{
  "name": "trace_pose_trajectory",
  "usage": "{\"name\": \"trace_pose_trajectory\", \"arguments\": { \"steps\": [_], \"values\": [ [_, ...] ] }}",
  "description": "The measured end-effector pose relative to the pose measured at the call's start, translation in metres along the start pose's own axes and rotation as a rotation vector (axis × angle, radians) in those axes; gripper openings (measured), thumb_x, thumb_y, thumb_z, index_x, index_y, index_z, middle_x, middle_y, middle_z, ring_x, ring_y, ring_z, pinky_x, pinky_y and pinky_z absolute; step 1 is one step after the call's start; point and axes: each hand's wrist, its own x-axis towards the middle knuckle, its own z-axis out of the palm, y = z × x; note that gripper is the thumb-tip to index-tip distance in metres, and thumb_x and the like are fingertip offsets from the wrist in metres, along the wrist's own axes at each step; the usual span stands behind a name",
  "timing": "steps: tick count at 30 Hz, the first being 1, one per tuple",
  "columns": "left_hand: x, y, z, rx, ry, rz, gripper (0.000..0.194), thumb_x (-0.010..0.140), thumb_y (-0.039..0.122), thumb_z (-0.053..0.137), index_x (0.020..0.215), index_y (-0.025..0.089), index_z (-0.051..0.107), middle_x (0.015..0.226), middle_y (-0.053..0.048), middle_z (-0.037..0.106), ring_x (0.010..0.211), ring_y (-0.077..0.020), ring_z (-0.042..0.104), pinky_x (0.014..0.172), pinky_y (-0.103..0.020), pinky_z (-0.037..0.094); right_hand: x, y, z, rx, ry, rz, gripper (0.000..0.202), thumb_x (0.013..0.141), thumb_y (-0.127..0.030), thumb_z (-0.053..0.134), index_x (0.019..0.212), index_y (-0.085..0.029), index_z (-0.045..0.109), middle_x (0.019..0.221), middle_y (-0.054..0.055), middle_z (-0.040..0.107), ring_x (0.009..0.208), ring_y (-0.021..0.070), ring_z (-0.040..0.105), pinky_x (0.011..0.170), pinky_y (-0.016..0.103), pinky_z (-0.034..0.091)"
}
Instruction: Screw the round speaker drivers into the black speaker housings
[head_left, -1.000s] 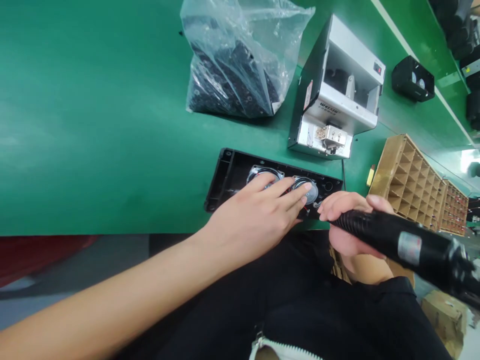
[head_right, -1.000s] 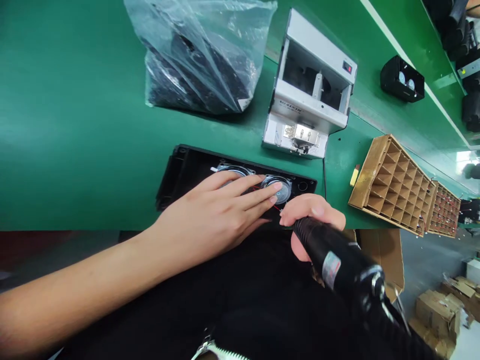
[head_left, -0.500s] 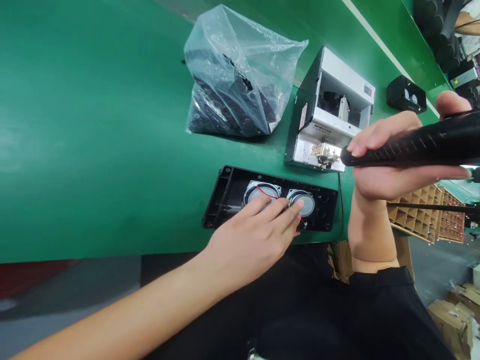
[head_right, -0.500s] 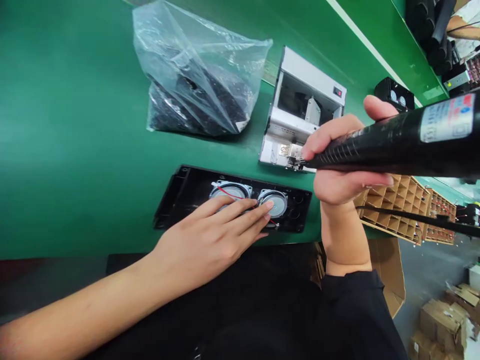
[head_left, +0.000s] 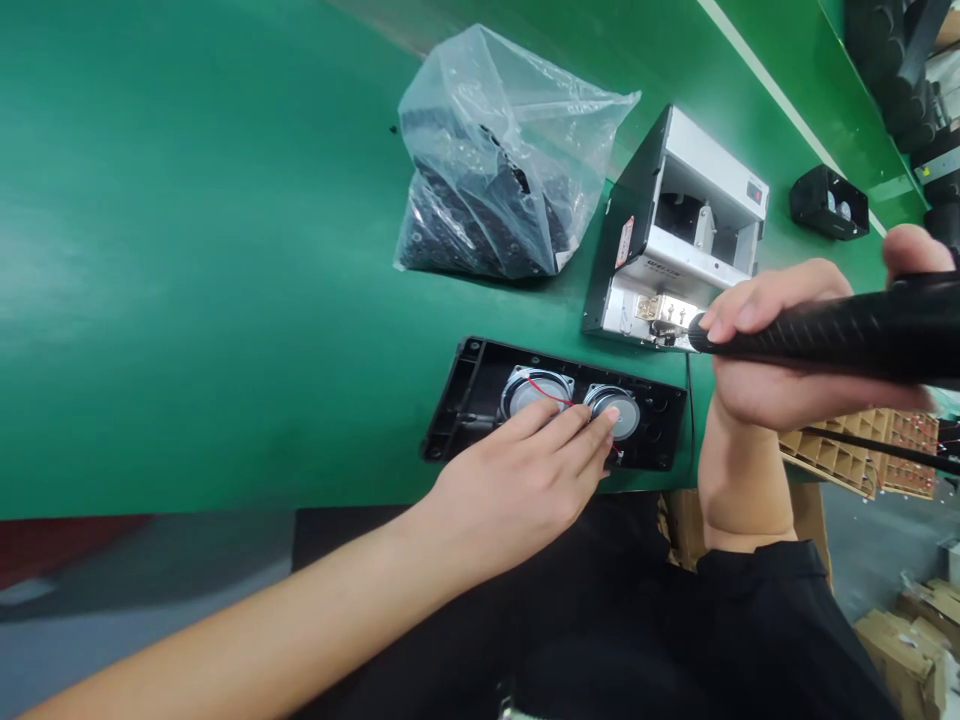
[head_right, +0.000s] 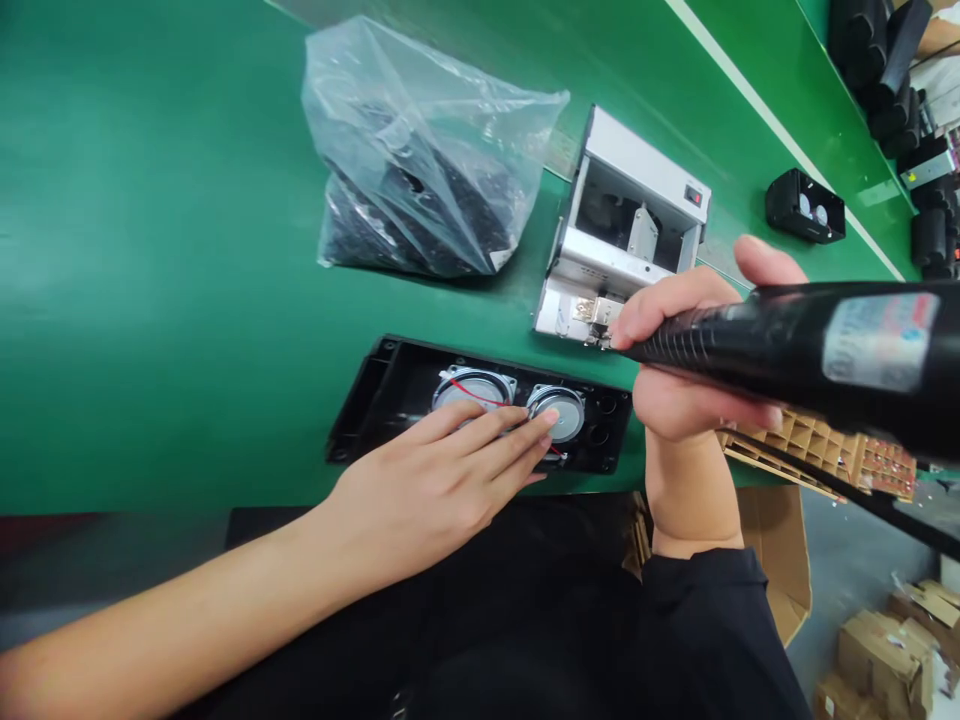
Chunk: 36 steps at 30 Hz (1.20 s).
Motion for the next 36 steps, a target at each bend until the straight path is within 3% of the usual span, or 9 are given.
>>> {"name": "trace_pose_trajectory", "arguments": {
  "steps": [4,9,13,18,23,27,31,36],
  "values": [
    [0.000,0.000,0.000,0.037,-0.008,0.003,0.016,0.114,0.014,0.080,0.118,0.015,0.095,0.140,-0.016,0.094,0.113,-0.0302,0.086,0.105,-0.046,0.068,-0.005,0.010,0.008,0.034,0.043,0.099,0.057,0.114,-0.087,0.052,0.138,-0.042,0.077,0.068,-0.007,0.058,0.038,0.0117,0.052,0.041,0.025,0.043],
    [-0.002,-0.001,0.001,0.041,-0.005,0.025,0.016,0.114,0.014,0.080,0.119,0.013,0.095,0.140,-0.017,0.094,0.113,-0.0294,0.086,0.105,-0.045,0.067,-0.002,0.010,0.012,-0.014,0.058,0.077,0.077,0.122,-0.083,0.021,0.135,-0.039,0.082,0.069,-0.005,0.049,0.038,0.0086,0.047,0.043,0.022,0.041],
    [-0.002,0.000,0.003,0.059,-0.013,0.059,0.018,0.114,0.010,0.077,0.118,0.012,0.094,0.139,-0.017,0.094,0.113,-0.0281,0.088,0.109,-0.043,0.066,-0.004,0.004,0.008,0.026,0.065,0.103,0.061,0.119,-0.084,0.044,0.130,-0.038,0.083,0.069,-0.006,0.052,0.038,0.0089,0.047,0.042,0.021,0.045],
    [-0.005,0.001,0.005,0.072,-0.042,0.060,0.025,0.118,0.009,0.069,0.120,0.015,0.093,0.139,-0.013,0.094,0.118,-0.0259,0.088,0.117,-0.042,0.064,-0.009,-0.016,-0.012,0.059,-0.020,0.152,0.063,0.115,-0.089,0.046,0.134,-0.040,0.080,0.072,-0.007,0.058,0.039,0.0101,0.050,0.041,0.023,0.048],
    [-0.008,0.003,0.004,0.044,-0.038,0.060,0.025,0.117,0.009,0.069,0.121,0.015,0.093,0.141,-0.014,0.094,0.121,-0.0262,0.087,0.116,-0.042,0.063,-0.014,-0.049,-0.020,0.124,-0.148,0.328,0.047,0.111,-0.075,0.075,0.148,-0.048,0.080,0.076,-0.008,0.058,0.049,0.0127,0.061,0.048,0.027,0.062],
    [-0.005,0.006,0.001,0.040,-0.027,0.010,0.029,0.116,0.006,0.066,0.117,0.015,0.094,0.141,-0.014,0.094,0.119,-0.0275,0.085,0.107,-0.042,0.064,-0.029,-0.059,-0.007,0.054,-0.158,0.396,0.051,0.112,-0.086,0.060,0.142,-0.050,0.080,0.075,-0.008,0.061,0.048,0.0152,0.062,0.050,0.031,0.064],
    [-0.003,0.008,-0.001,0.055,-0.054,-0.025,0.024,0.117,0.012,0.071,0.117,0.015,0.095,0.142,-0.013,0.094,0.112,-0.0281,0.081,0.089,-0.043,0.061,-0.048,-0.049,-0.001,0.110,-0.176,0.436,0.070,0.114,-0.093,0.036,0.147,-0.048,0.077,0.073,-0.005,0.069,0.050,0.0208,0.065,0.050,0.037,0.063],
    [-0.002,0.007,-0.003,-0.005,-0.052,-0.057,0.018,0.113,0.013,0.080,0.119,0.018,0.095,0.142,-0.014,0.093,0.111,-0.0277,0.079,0.086,-0.043,0.059,-0.058,-0.037,0.001,0.109,-0.176,0.429,0.069,0.111,-0.093,0.049,0.152,-0.044,0.072,0.074,-0.005,0.072,0.052,0.0220,0.072,0.049,0.036,0.064]
  ]
}}
